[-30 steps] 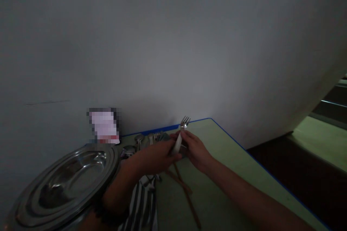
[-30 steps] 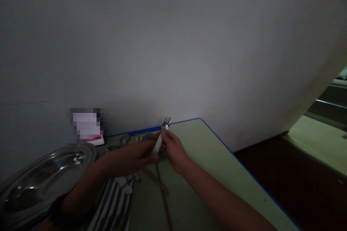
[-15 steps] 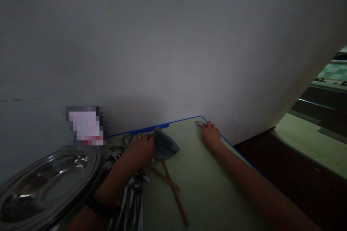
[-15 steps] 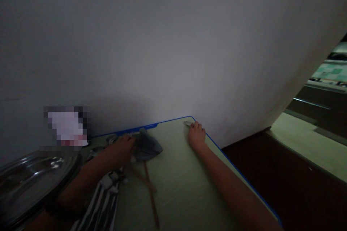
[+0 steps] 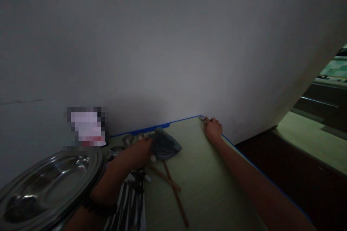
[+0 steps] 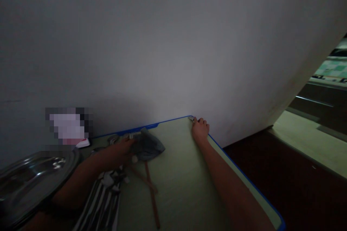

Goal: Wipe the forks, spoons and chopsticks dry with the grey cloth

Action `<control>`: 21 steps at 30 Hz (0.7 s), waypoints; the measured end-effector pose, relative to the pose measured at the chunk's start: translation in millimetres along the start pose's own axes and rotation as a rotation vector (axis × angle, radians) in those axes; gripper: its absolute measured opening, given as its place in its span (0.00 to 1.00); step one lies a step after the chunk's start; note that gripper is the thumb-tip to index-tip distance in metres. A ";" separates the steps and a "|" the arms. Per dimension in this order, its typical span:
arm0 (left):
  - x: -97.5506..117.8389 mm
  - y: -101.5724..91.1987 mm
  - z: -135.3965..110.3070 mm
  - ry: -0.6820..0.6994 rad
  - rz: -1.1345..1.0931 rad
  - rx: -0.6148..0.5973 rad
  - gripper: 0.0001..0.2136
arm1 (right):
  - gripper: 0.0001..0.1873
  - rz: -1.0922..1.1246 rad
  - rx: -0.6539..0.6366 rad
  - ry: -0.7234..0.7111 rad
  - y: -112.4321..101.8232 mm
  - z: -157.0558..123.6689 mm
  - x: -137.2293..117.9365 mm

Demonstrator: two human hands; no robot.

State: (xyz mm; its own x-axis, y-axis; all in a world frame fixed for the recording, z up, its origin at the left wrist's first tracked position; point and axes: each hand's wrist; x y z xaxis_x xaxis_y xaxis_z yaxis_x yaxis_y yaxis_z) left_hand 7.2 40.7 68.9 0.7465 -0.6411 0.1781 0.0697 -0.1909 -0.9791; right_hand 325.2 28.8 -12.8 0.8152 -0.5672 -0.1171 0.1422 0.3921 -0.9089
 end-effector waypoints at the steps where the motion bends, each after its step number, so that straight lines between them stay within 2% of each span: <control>1: -0.3 -1.1 -0.5 0.015 -0.004 -0.008 0.17 | 0.20 0.004 0.005 -0.004 0.3 0.3 0.4; 6: 2.2 -2.1 -3.4 0.030 -0.001 -0.024 0.15 | 0.19 0.026 0.030 -0.017 -2.2 -0.2 1.6; 8: 3.8 -2.5 -5.4 0.018 -0.004 -0.026 0.14 | 0.21 0.033 0.083 -0.034 -4.6 -4.7 0.1; 10: 4.2 -4.0 -7.2 0.010 -0.010 -0.030 0.13 | 0.24 0.066 0.174 -0.094 -8.3 -14.6 -4.0; 12: 2.8 -5.4 -7.8 0.002 -0.013 -0.026 0.13 | 0.25 0.151 0.246 -0.224 -14.1 -31.1 -12.6; 16: -2.7 -3.5 -5.4 -0.026 -0.005 -0.028 0.13 | 0.24 0.459 0.148 -0.588 -31.5 -76.2 -47.2; 17: -3.4 -2.4 -4.9 -0.033 -0.004 -0.031 0.13 | 0.25 0.550 0.106 -0.623 -35.6 -86.3 -58.1; 19: -3.0 -1.1 -5.0 -0.032 -0.012 -0.033 0.14 | 0.28 0.688 0.014 -0.602 -41.0 -100.6 -78.6; 21: -0.5 -1.7 -6.1 -0.021 -0.024 -0.023 0.15 | 0.28 0.773 -0.091 -0.455 -41.6 -104.9 -92.5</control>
State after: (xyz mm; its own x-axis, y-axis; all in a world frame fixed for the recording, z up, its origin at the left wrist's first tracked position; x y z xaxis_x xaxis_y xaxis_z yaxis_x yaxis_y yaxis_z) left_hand 2.7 36.7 71.0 0.7586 -0.6204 0.1992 0.0726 -0.2232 -0.9721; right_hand 185.0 -11.0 -6.1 0.8109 0.1804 -0.5568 -0.5674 0.4754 -0.6723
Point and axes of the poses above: each hand's wrist, its own z-axis towards the middle knuckle, its own y-axis out of the palm, x = y × z, and after that the axes turned 3 degrees about x, right-handed
